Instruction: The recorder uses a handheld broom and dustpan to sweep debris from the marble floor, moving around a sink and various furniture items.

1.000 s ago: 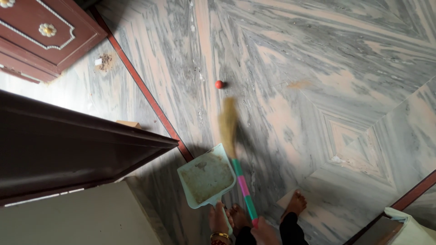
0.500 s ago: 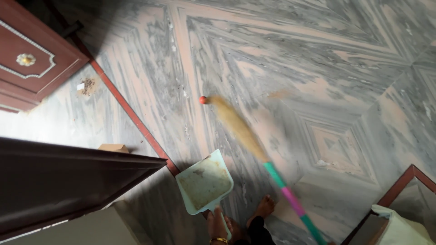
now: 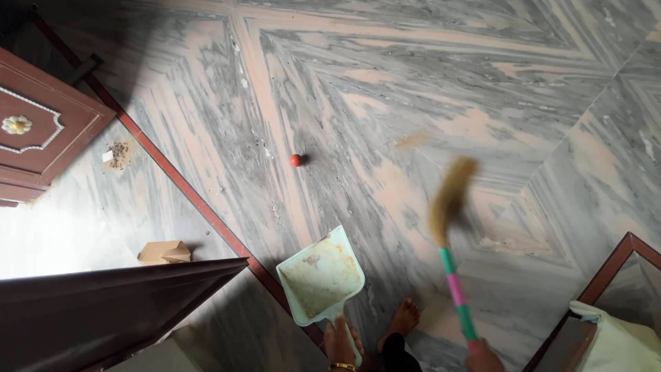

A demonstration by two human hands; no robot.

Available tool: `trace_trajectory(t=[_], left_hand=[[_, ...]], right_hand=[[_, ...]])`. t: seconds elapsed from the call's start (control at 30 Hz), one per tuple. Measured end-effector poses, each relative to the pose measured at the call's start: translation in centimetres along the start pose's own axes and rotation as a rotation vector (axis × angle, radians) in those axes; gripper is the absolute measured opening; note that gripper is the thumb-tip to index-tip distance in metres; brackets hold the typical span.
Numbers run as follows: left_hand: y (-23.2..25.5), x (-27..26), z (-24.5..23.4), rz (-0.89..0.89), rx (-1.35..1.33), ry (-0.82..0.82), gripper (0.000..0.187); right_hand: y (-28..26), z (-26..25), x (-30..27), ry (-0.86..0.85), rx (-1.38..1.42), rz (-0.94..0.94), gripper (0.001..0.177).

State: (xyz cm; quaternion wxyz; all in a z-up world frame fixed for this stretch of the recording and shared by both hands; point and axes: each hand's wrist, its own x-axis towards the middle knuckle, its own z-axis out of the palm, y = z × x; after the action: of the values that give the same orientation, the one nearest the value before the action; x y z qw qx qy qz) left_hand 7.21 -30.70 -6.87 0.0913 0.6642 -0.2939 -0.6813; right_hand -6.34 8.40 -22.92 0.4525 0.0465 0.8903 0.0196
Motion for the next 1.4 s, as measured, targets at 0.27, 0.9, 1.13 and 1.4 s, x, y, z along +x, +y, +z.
trace_trajectory(t=[0.27,0.9,1.13,1.4], left_hand=[[1.2,0.1,0.0,0.002,-0.018,0.015,0.034],[0.9,1.2,0.3,-0.071,-0.105,0.059,0.034],[-0.4,2.6,-0.5,-0.023,-0.226,0.063,0.034],[1.5,1.7,-0.9,0.002,-0.184,0.084,0.034]], right_hand=[[-14.1,0.7,-3.7,0.255,-0.146,-0.465,0.041],[-23.9,-11.0,-9.8,0.21,-0.061,-0.708,0.048],[-35.9,-15.7,-6.7,0.213,-0.109,-0.539,0.039],[-24.3,-16.7,-5.9,0.216,-0.274,-0.536,0.026]])
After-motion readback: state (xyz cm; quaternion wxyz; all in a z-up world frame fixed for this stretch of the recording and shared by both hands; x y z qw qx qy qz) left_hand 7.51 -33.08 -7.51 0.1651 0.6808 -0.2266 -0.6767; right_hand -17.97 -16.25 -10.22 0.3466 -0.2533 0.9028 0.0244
